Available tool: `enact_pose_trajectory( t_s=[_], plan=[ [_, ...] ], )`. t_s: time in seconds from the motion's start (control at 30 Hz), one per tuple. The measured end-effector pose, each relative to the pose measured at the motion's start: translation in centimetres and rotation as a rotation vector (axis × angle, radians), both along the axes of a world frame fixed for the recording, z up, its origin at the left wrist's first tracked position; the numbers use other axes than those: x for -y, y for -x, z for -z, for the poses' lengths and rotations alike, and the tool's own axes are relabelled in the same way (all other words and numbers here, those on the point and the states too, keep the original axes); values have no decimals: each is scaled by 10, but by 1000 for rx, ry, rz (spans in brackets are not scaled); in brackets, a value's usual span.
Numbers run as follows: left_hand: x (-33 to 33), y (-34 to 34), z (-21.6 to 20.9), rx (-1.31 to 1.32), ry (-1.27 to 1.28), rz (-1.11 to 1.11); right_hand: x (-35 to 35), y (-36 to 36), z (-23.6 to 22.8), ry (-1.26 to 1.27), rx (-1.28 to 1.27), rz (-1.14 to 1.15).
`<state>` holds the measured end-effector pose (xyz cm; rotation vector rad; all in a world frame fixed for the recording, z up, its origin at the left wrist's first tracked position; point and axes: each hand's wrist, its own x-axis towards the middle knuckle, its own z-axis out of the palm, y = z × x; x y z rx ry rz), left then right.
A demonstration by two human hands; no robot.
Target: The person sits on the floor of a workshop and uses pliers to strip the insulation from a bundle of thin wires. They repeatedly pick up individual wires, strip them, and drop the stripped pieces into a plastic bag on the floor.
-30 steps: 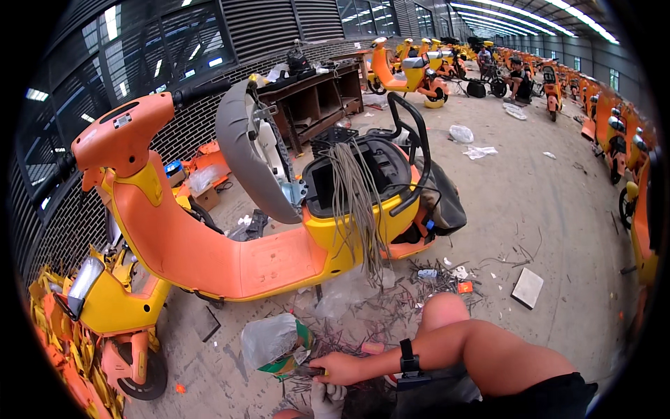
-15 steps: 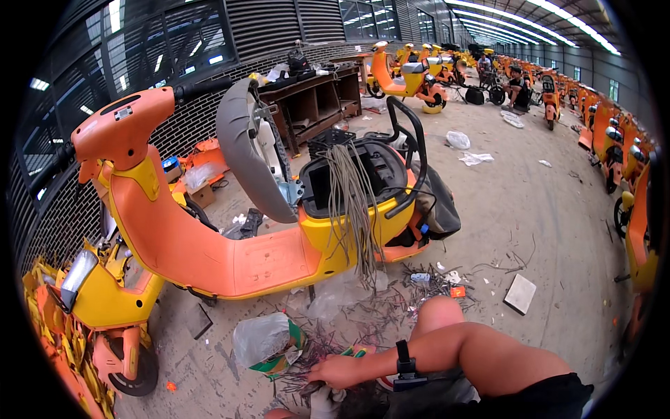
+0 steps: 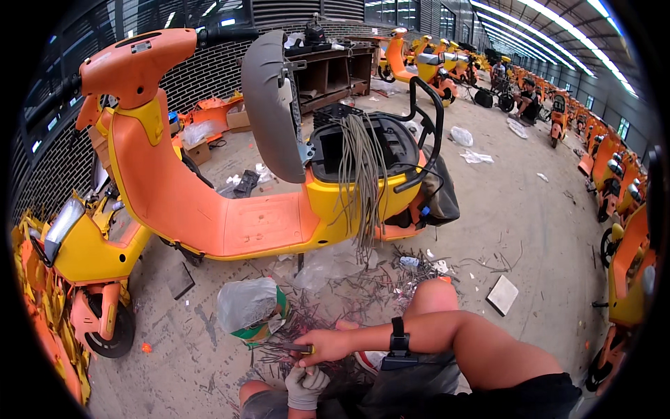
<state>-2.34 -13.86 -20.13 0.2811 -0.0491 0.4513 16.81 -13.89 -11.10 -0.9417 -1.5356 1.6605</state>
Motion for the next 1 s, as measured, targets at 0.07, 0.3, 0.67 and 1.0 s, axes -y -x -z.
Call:
enact_pose_trajectory(
  t_s=[0.07, 0.3, 0.67, 1.0],
  plan=[
    [0, 1, -3, 83, 19, 35, -1, -1, -6, -39, -27, -54],
    [2, 4, 10, 32, 65, 74, 0, -8, -28, -155, 194, -111],
    [2, -15, -18, -347, -278, -372, 1, -8, -17, -68, 209, 181],
    [9, -29, -34, -952, -703, -636, 0, -2, -7, 310, 303, 482]
  ],
)
